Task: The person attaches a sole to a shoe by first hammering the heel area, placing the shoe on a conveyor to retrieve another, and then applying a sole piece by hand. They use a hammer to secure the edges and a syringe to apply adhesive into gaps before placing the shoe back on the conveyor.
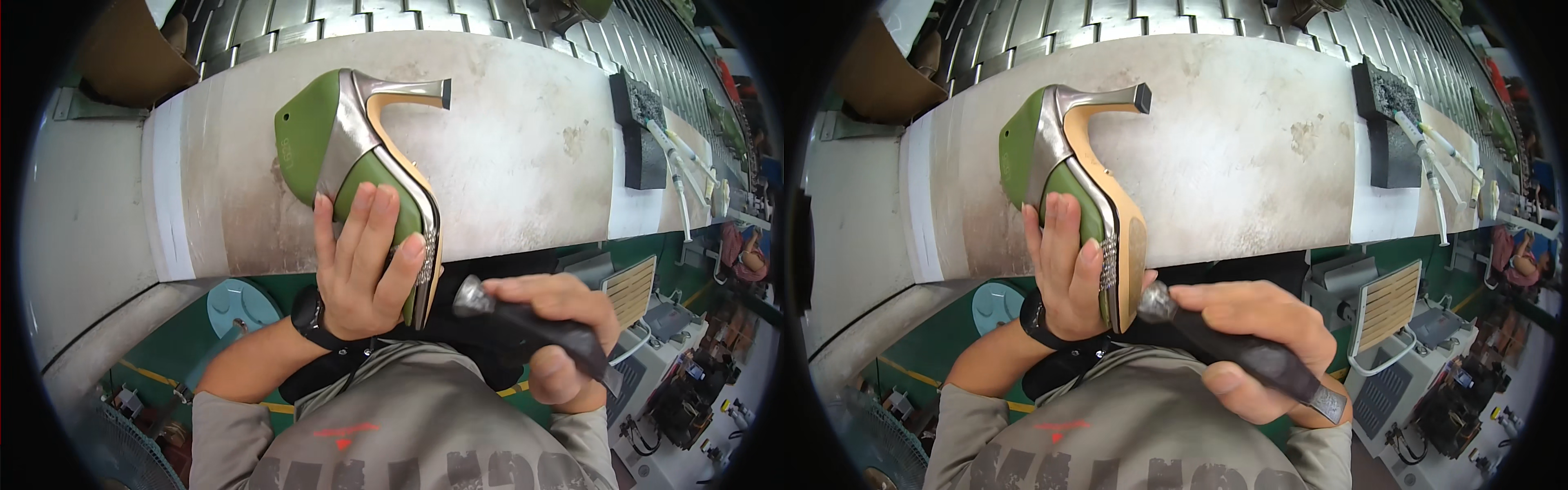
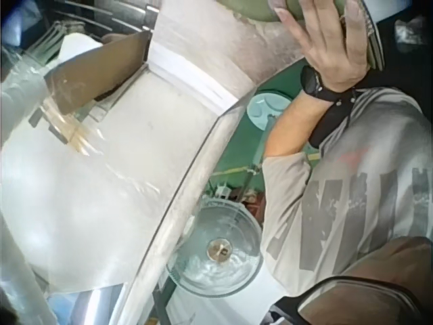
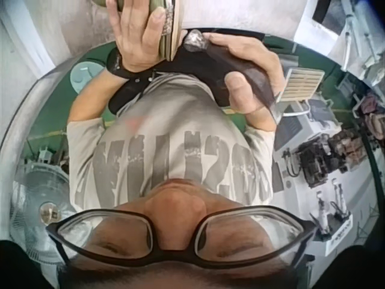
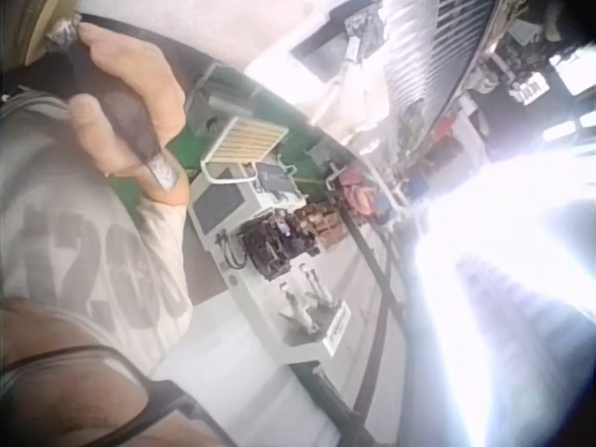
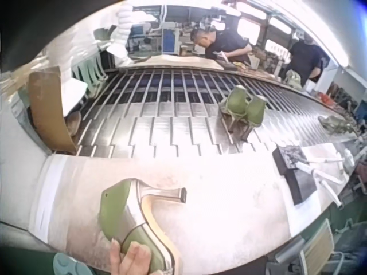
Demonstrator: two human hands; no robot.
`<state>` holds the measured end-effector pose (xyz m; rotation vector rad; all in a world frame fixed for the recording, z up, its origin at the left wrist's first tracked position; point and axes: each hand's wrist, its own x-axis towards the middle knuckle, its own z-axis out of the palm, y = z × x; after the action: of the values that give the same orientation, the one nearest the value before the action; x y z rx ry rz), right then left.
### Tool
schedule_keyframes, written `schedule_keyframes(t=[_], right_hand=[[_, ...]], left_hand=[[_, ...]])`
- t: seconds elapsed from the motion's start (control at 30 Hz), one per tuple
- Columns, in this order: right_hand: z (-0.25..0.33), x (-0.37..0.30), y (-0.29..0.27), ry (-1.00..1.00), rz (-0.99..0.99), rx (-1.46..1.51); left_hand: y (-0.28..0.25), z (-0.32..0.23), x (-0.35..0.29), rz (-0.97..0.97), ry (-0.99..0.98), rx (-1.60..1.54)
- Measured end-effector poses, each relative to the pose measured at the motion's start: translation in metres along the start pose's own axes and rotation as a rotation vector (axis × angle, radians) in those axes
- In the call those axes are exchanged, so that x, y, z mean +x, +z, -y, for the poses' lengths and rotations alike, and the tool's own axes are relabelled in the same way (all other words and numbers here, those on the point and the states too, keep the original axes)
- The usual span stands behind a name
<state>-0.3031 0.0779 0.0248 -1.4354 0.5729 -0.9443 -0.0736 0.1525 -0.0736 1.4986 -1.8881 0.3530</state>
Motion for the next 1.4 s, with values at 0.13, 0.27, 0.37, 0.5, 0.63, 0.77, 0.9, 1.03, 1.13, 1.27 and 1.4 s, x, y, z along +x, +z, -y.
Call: schedule_keyframes(t=[0.13,0.27,0.37,0.5,0.63,0.77,0.9,1.03,1.13,1.27,1.4], right_hand=[[-0.014,0.03,0.0,-0.085,0.075,-0.097],[-0.012,0.059,-0.009,-0.03,0.2,-0.098],[-0.009,0.077,-0.017,0.088,0.231,-0.053],[-0.011,0.117,-0.022,0.246,0.283,0.022],[-0.007,0.153,-0.005,0.476,0.242,-0.086],[-0.005,0.175,0.007,0.514,0.263,-0.178],[-0.015,0.166,0.031,0.336,0.145,-0.129],[-0.011,0.159,0.012,0.027,0.051,-0.103],[0.011,0.152,0.006,0.159,-0.181,0.012],[0.009,0.158,0.023,0.454,-0.134,-0.055],[-0.01,0.171,0.035,0.447,-0.229,0.008]], left_hand=[[0.003,-0.009,0.001,-0.087,-0.13,-0.073],[0.008,-0.008,-0.003,-0.108,-0.137,-0.084],[0.006,-0.01,-0.004,-0.127,-0.134,-0.084],[0.01,-0.013,-0.005,-0.163,-0.143,-0.035],[0.008,-0.012,-0.008,-0.158,-0.148,-0.03],[-0.005,-0.003,-0.009,0.0,0.004,-0.023],[-0.012,-0.001,0.0,0.033,-0.061,-0.034],[-0.051,0.037,0.036,0.293,-0.01,-0.099],[-0.054,0.085,0.068,0.363,-0.125,-0.228],[-0.041,0.108,0.085,0.446,-0.225,-0.317],[-0.039,0.109,0.081,0.451,-0.207,-0.341]])
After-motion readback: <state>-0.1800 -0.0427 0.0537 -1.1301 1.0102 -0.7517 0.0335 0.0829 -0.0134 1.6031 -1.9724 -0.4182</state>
